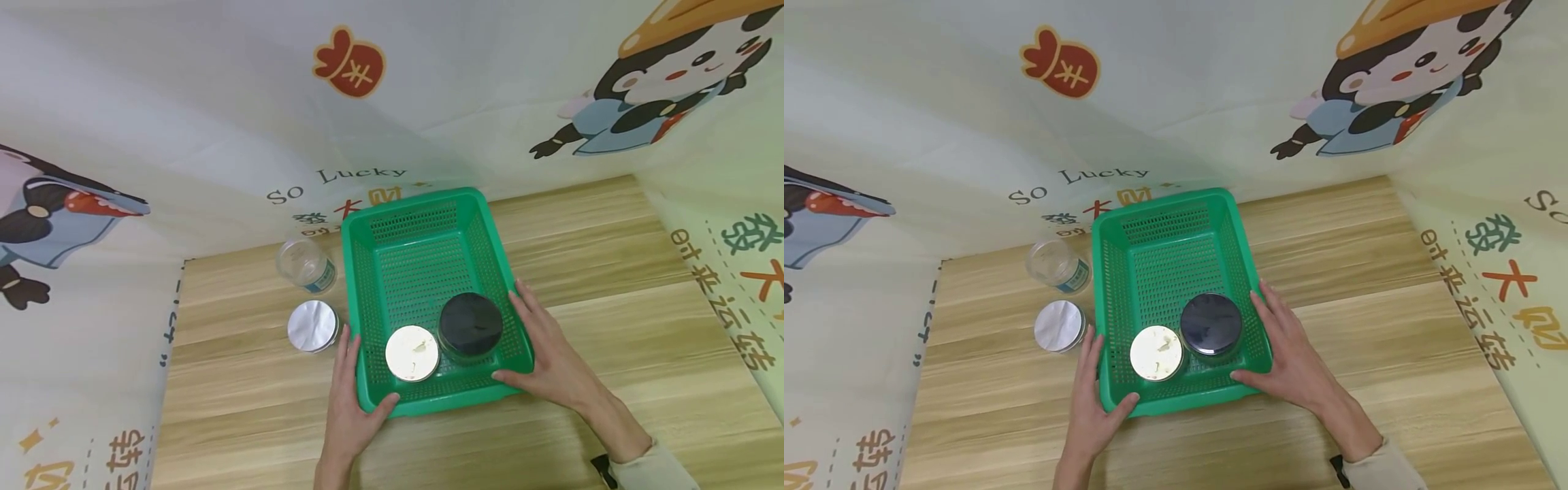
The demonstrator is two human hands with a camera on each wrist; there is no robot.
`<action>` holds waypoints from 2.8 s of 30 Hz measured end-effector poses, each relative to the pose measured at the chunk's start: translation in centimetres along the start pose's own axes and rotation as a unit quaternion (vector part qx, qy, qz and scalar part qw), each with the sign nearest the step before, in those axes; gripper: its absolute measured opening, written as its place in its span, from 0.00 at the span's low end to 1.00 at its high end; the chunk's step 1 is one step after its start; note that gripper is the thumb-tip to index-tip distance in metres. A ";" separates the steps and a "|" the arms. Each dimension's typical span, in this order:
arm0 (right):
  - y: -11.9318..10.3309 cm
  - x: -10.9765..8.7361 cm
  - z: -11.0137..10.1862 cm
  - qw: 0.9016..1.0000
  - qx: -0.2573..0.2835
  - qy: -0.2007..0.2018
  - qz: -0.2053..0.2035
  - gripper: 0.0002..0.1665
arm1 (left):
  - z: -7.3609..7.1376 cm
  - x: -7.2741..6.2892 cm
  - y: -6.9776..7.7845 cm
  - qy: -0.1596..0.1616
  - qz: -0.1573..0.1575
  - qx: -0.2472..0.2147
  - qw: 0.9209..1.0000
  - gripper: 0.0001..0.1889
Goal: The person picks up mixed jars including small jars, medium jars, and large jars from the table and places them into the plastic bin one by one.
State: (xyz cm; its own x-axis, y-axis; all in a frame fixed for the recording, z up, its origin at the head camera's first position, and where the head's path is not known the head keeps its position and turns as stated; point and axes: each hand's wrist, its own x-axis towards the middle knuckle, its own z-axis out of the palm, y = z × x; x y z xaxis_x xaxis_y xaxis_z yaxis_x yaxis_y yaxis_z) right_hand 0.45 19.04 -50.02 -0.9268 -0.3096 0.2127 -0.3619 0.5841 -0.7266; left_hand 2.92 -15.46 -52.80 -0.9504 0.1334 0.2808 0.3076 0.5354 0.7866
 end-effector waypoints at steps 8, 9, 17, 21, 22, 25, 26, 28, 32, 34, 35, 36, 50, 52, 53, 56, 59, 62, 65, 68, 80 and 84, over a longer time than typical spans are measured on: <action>0.1 0.0 0.4 1.000 -0.010 0.000 0.002 0.75 | -0.5 -0.1 -0.8 0.033 0.038 -0.016 0.999 0.42; 0.1 0.0 0.4 1.000 -0.011 0.001 -0.001 0.75 | -0.6 -0.1 -0.9 0.044 0.043 -0.020 0.998 0.41; 0.4 -0.3 1.1 1.000 0.009 0.007 0.003 0.75 | -0.9 0.4 -0.3 0.152 0.111 -0.033 0.982 0.38; 0.3 -0.3 1.1 0.999 0.024 -0.010 0.037 0.76 | -1.3 0.6 -0.3 0.172 0.128 -0.043 0.976 0.37; 0.3 -0.3 1.0 0.998 0.031 -0.016 0.046 0.76 | -1.3 0.6 -0.5 0.174 0.128 -0.044 0.975 0.37; 0.1 -0.3 1.0 0.996 0.049 -0.029 0.071 0.75 | -1.5 0.4 -1.3 0.178 0.126 -0.041 0.975 0.38; 0.1 -0.3 1.0 0.995 0.053 -0.032 0.076 0.75 | -1.5 0.3 -1.6 0.179 0.125 -0.041 0.975 0.38; 0.1 -0.4 1.0 0.995 0.056 -0.033 0.079 0.75 | -1.6 0.2 -2.1 0.183 0.125 -0.039 0.974 0.38; 0.3 -0.5 1.1 0.996 0.049 -0.025 0.071 0.74 | -1.9 0.5 -2.4 0.198 0.130 -0.035 0.971 0.38; 0.4 -0.5 1.1 0.996 0.046 -0.022 0.067 0.73 | -2.1 0.8 -2.2 0.207 0.131 -0.031 0.969 0.37; 0.4 -0.5 1.1 0.997 0.046 -0.021 0.065 0.73 | -2.2 1.0 -2.0 0.211 0.131 -0.028 0.968 0.36; 0.5 -0.5 1.1 0.997 0.045 -0.020 0.063 0.72 | -2.4 1.2 -1.7 0.214 0.130 -0.026 0.968 0.36; 0.3 -0.4 1.0 0.996 0.052 -0.022 0.067 0.70 | -4.2 1.9 0.4 0.222 0.112 -0.013 0.968 0.35; 0.3 -0.4 1.0 0.996 0.053 -0.023 0.072 0.70 | -4.4 1.9 0.3 0.223 0.110 -0.008 0.969 0.35; 0.3 -0.4 1.0 0.996 0.054 -0.024 0.073 0.70 | -4.4 2.0 0.3 0.224 0.110 -0.005 0.968 0.35; 0.3 -0.5 1.0 0.995 0.060 -0.026 0.079 0.70 | -4.5 2.0 0.2 0.226 0.109 0.003 0.968 0.36; 0.3 -0.5 1.0 0.994 0.066 -0.028 0.084 0.70 | -4.6 2.0 0.0 0.228 0.107 0.009 0.968 0.36; 0.2 -0.5 0.9 0.993 0.072 -0.029 0.091 0.71 | -4.6 1.9 -0.6 0.230 0.102 0.012 0.968 0.36; 0.1 -0.5 0.8 0.992 0.077 -0.030 0.098 0.71 | -4.4 1.6 -2.3 0.233 0.097 0.014 0.967 0.37; 0.0 -0.5 0.8 0.990 0.084 -0.032 0.107 0.71 | -4.3 1.5 -3.1 0.235 0.093 0.013 0.967 0.37; 0.1 -0.4 0.8 0.991 0.083 -0.027 0.105 0.71 | -4.8 2.3 -0.8 0.230 0.052 0.012 0.972 0.38; 0.1 -0.4 0.8 0.991 0.081 -0.025 0.104 0.70 | -4.8 2.4 -1.0 0.229 0.047 0.021 0.972 0.37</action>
State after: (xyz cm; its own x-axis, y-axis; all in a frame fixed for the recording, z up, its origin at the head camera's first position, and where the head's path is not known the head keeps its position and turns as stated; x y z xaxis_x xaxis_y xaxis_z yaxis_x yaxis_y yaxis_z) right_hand 0.89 18.63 -50.70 -0.9721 -0.2337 0.0183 -0.1390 0.5120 -0.8477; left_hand 0.57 -19.66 -50.32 -0.7952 -0.1974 0.5734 0.3808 0.5733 0.7255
